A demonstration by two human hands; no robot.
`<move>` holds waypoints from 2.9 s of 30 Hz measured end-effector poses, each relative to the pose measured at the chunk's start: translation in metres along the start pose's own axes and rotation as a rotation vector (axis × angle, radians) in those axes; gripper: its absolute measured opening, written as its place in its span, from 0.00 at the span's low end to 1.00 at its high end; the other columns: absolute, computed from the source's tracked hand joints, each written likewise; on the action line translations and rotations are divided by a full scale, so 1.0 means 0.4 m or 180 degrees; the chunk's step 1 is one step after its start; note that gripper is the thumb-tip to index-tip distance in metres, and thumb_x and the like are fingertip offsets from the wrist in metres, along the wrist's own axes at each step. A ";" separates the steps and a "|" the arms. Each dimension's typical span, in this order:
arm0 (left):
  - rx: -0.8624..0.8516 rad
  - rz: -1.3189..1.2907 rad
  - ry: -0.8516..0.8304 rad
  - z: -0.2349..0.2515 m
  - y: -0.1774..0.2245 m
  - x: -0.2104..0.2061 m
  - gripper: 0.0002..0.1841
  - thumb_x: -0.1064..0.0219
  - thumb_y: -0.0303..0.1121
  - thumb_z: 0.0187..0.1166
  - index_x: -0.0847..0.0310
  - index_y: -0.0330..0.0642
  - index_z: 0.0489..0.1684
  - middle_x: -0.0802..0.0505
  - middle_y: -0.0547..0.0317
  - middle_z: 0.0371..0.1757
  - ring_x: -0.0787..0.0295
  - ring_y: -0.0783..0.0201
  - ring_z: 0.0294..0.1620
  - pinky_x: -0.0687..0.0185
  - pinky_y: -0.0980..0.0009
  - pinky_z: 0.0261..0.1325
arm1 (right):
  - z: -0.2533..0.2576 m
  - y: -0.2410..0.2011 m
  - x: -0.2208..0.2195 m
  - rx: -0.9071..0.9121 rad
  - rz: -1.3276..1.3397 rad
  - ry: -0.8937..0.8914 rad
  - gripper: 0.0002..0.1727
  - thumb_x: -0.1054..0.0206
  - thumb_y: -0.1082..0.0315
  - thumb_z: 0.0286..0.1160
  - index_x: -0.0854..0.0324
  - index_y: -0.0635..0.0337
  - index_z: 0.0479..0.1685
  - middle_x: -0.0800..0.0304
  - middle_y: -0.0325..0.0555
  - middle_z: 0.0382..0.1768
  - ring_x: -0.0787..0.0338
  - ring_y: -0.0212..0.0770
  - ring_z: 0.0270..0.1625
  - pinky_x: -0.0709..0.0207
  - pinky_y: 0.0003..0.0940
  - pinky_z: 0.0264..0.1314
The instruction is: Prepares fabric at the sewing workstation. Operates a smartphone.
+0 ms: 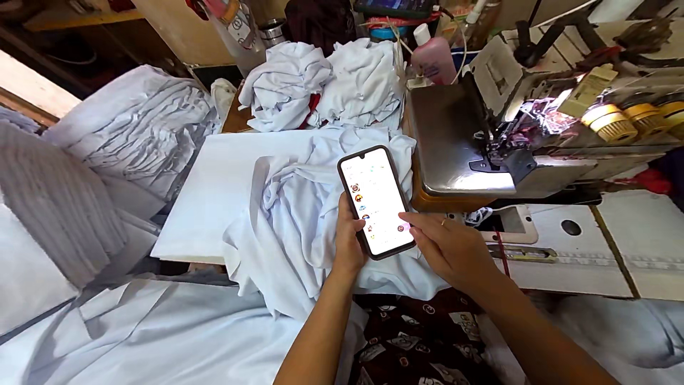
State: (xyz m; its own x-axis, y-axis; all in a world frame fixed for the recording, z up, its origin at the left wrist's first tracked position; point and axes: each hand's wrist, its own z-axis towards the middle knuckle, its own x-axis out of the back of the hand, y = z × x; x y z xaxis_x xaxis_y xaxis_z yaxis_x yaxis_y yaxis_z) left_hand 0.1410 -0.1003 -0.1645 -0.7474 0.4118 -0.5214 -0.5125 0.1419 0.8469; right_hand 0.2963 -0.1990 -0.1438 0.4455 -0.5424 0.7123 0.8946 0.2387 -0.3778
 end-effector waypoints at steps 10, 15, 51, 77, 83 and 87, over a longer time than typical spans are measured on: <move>0.0001 0.0120 0.0020 0.002 -0.002 0.001 0.30 0.53 0.26 0.65 0.42 0.43 0.75 0.10 0.66 0.53 0.08 0.73 0.50 0.11 0.69 0.56 | 0.040 -0.009 0.008 -0.0001 -0.0178 -0.0057 0.20 0.50 0.66 0.84 0.10 0.58 0.53 0.07 0.50 0.31 0.10 0.46 0.26 0.23 0.38 0.22; 0.0045 0.0174 0.0024 0.000 0.001 0.000 0.32 0.52 0.26 0.65 0.45 0.43 0.78 0.10 0.66 0.54 0.08 0.73 0.51 0.11 0.68 0.56 | 0.045 -0.008 0.008 -0.0075 -0.0181 0.0037 0.19 0.48 0.65 0.85 0.10 0.61 0.50 0.09 0.50 0.27 0.12 0.45 0.23 0.23 0.37 0.22; -0.0090 0.0007 -0.0111 0.000 -0.005 0.008 0.29 0.54 0.25 0.65 0.39 0.48 0.72 0.09 0.70 0.52 0.08 0.75 0.50 0.11 0.70 0.55 | 0.066 -0.011 -0.003 -0.0226 -0.0172 -0.0208 0.23 0.51 0.67 0.82 0.12 0.59 0.64 0.14 0.49 0.21 0.16 0.48 0.19 0.26 0.43 0.20; -0.0116 -0.0021 -0.0116 -0.003 -0.010 0.010 0.29 0.55 0.25 0.67 0.38 0.49 0.73 0.08 0.71 0.52 0.08 0.75 0.50 0.11 0.70 0.56 | 0.056 -0.015 0.003 -0.0237 -0.0183 -0.0080 0.24 0.51 0.67 0.83 0.14 0.59 0.69 0.15 0.48 0.19 0.19 0.46 0.17 0.28 0.40 0.19; -0.0089 -0.0065 -0.0118 -0.001 -0.010 0.009 0.30 0.54 0.24 0.65 0.38 0.50 0.73 0.08 0.71 0.52 0.08 0.74 0.50 0.11 0.70 0.55 | 0.040 -0.014 0.001 -0.0166 -0.0053 -0.0099 0.20 0.50 0.66 0.84 0.09 0.59 0.53 0.08 0.50 0.29 0.12 0.46 0.25 0.23 0.40 0.23; -0.0074 -0.0029 -0.0087 -0.001 -0.007 0.005 0.29 0.54 0.24 0.64 0.38 0.50 0.72 0.08 0.70 0.51 0.08 0.74 0.49 0.10 0.70 0.54 | 0.039 -0.013 -0.003 -0.0083 -0.0017 0.0042 0.19 0.48 0.66 0.82 0.08 0.55 0.51 0.07 0.50 0.40 0.09 0.46 0.39 0.17 0.37 0.37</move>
State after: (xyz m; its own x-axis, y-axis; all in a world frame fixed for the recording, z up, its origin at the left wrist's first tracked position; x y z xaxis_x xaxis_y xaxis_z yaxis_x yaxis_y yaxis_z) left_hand 0.1407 -0.1004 -0.1681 -0.7310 0.4349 -0.5258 -0.5292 0.1251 0.8392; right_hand 0.2919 -0.1872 -0.1335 0.4400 -0.5543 0.7065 0.8957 0.2147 -0.3894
